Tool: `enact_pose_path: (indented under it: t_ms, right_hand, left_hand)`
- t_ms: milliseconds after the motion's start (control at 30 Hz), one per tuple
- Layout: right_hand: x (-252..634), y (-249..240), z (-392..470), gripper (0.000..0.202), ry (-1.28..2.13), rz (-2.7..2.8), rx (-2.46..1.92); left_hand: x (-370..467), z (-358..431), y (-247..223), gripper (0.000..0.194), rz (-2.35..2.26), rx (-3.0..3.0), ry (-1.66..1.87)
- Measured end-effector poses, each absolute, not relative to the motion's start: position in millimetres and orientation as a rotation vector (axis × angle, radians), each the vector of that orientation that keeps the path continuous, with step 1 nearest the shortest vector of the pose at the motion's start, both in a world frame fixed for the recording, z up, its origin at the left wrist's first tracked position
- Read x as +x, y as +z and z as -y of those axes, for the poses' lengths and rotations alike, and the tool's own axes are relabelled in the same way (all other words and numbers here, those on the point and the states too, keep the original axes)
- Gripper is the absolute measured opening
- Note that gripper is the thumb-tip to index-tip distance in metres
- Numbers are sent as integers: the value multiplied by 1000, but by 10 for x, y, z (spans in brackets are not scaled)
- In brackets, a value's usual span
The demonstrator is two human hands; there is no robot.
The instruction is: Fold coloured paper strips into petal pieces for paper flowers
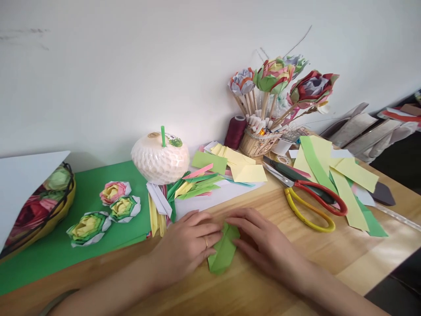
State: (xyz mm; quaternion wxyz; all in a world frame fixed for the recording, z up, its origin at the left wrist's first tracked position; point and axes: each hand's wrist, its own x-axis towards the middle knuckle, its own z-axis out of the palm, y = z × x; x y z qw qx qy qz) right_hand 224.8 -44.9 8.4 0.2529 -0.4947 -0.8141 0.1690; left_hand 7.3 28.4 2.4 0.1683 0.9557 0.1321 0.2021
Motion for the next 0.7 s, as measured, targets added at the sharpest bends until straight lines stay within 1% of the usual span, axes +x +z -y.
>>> enact_pose_path:
  t_ms: [100, 167, 233, 333, 400, 467, 600, 667, 700]
  right_hand:
    - [2252, 53, 396, 19, 389, 2271, -1310]
    - [2227, 54, 389, 17, 316, 2298, -1293]
    - [2195, 61, 394, 18, 231, 2331, -1282]
    - [2161, 62, 409, 21, 147, 2390, -1281]
    - [2158, 51, 419, 21, 118, 2410, -1286]
    - [2171, 39, 429, 21, 93, 2415, -1289]
    - [2228, 61, 435, 23, 147, 2433, -1252]
    - [2259, 90, 432, 25, 220, 2445, -1238]
    - [2272, 105, 429, 26, 256, 2449, -1238]
  left_hand:
    - [65, -299, 25, 23, -423, 2676, 635]
    - [52, -302, 22, 27, -440, 2674, 678]
    - [29, -301, 23, 31, -418, 2676, 714]
    - [-26, -296, 45, 31, -407, 2591, 692]
    - [-68, -291, 67, 28, -422, 2485, 642]
    - [-103, -282, 81, 21, -434, 2417, 606]
    - [-130, -246, 80, 11, -439, 2436, 620]
    - [-125, -226, 81, 12, -432, 2458, 618]
    - [-121, -219, 83, 16, -428, 2468, 608]
